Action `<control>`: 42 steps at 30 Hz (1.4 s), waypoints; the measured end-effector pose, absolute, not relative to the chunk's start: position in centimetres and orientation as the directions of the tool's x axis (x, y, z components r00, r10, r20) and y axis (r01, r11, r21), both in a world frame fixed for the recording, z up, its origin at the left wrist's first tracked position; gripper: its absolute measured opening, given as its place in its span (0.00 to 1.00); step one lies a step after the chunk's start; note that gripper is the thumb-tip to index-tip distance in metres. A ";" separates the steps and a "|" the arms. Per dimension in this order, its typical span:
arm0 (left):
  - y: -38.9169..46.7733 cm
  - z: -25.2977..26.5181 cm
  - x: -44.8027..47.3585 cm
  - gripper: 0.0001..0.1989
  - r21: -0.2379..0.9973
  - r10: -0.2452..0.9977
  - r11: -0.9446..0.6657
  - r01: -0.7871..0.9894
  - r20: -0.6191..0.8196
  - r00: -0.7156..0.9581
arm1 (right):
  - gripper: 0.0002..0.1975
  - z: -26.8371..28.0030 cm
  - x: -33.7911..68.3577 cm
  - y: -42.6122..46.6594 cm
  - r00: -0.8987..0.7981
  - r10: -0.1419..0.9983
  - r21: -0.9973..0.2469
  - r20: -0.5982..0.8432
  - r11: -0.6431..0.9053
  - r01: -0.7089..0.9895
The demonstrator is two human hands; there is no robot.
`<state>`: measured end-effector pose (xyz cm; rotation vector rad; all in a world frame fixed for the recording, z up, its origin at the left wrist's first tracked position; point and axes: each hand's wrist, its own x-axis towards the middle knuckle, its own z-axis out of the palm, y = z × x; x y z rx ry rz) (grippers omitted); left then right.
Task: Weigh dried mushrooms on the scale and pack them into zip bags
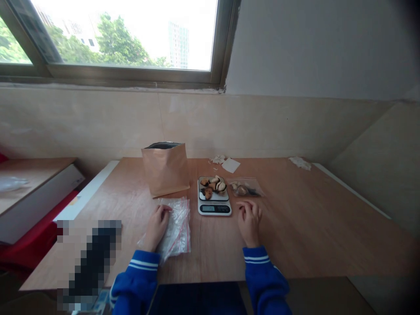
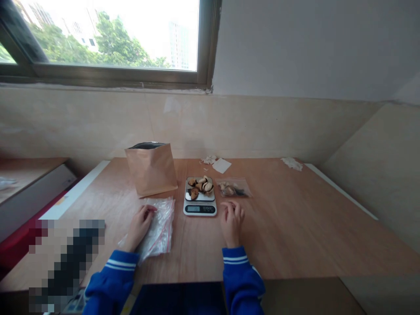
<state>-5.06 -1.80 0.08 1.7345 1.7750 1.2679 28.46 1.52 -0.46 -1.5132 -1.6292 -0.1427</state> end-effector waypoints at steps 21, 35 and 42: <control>-1.8 -0.1 -5.3 0.11 0.759 0.929 -0.139 0.636 0.322 -0.181 | 0.11 -3.7 28.9 2.4 0.135 0.842 -0.470 0.522 0.152 0.869; -2.5 -0.1 -4.7 0.12 0.663 0.902 -0.021 0.748 0.335 -0.272 | 0.10 -2.8 29.2 2.0 0.364 0.809 -0.450 0.462 -0.140 0.882; -6.2 2.6 -2.7 0.15 0.657 0.932 -0.064 0.751 0.308 -0.190 | 0.10 -2.3 28.8 1.6 0.428 0.807 -0.450 0.406 -0.232 0.863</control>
